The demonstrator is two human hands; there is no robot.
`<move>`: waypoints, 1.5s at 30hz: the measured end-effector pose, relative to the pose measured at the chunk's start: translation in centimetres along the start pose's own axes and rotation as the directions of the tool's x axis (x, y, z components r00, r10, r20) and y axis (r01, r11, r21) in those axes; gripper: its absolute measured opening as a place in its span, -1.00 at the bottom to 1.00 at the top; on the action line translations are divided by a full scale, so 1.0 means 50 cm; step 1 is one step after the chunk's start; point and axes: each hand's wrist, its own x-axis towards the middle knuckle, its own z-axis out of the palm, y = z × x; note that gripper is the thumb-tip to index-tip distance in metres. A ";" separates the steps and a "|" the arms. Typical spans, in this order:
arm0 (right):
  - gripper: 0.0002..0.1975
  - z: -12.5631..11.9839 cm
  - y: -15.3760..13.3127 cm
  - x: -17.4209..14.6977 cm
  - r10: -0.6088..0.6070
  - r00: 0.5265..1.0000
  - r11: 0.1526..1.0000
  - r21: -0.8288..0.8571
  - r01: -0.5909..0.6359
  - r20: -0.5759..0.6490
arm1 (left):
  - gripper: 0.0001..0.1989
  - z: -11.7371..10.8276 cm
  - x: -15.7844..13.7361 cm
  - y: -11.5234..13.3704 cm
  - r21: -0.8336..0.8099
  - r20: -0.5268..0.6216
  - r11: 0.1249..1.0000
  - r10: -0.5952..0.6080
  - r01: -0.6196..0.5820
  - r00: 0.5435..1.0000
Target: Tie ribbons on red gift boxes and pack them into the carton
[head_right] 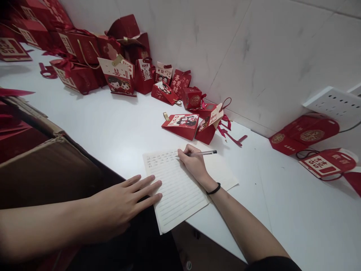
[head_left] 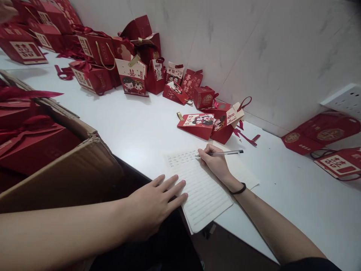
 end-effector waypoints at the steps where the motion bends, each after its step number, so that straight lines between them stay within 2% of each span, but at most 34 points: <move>1: -0.66 0.001 0.000 -0.001 0.005 1.000 1.000 -0.007 -0.005 0.000 | -0.16 -0.001 0.000 0.002 0.000 0.007 1.000 -0.005 0.005 1.000; 6: -0.68 0.003 -0.001 0.000 -0.051 0.999 0.994 -0.100 0.049 -0.016 | -0.11 -0.009 -0.001 0.007 -0.006 0.048 1.000 -0.023 0.024 0.999; 9: -0.69 0.004 -0.002 0.002 -0.074 0.997 0.988 -0.138 0.072 -0.006 | -0.13 -0.007 -0.002 0.007 0.000 0.036 1.000 -0.022 0.022 0.999; 13: -0.70 0.003 -0.002 0.003 -0.089 0.995 0.987 -0.139 0.082 -0.045 | -0.10 0.000 -0.001 0.006 0.004 0.001 1.000 -0.012 0.012 1.000; 18: -0.72 0.004 -0.004 0.002 -0.096 0.995 0.983 -0.159 0.090 -0.032 | -0.09 -0.002 0.000 0.008 -0.007 0.007 1.000 -0.015 0.015 1.000; 21: -0.71 0.003 -0.006 0.002 -0.119 0.991 0.981 -0.160 0.107 -0.067 | -0.07 -0.003 0.000 0.008 0.005 0.017 1.000 -0.022 0.022 1.000; 32: -0.72 0.004 -0.003 0.002 -0.094 0.994 0.980 -0.182 0.082 -0.059 | -0.08 -0.004 0.000 0.008 0.021 0.027 1.000 -0.022 0.022 0.999; 37: -0.71 0.003 -0.007 0.001 -0.065 0.995 0.983 -0.175 0.052 -0.073 | -0.09 0.003 0.000 0.007 -0.004 -0.016 1.000 -0.018 0.018 1.000; 41: -0.70 0.002 -0.009 0.001 -0.079 0.992 0.985 -0.164 0.061 -0.102 | -0.06 0.009 -0.001 0.006 -0.001 -0.005 1.000 -0.016 0.016 1.000; 45: -0.70 0.003 -0.006 0.002 -0.089 0.991 0.983 -0.172 0.072 -0.096 | -0.04 0.017 -0.002 0.006 -0.006 -0.053 1.000 -0.017 0.017 0.998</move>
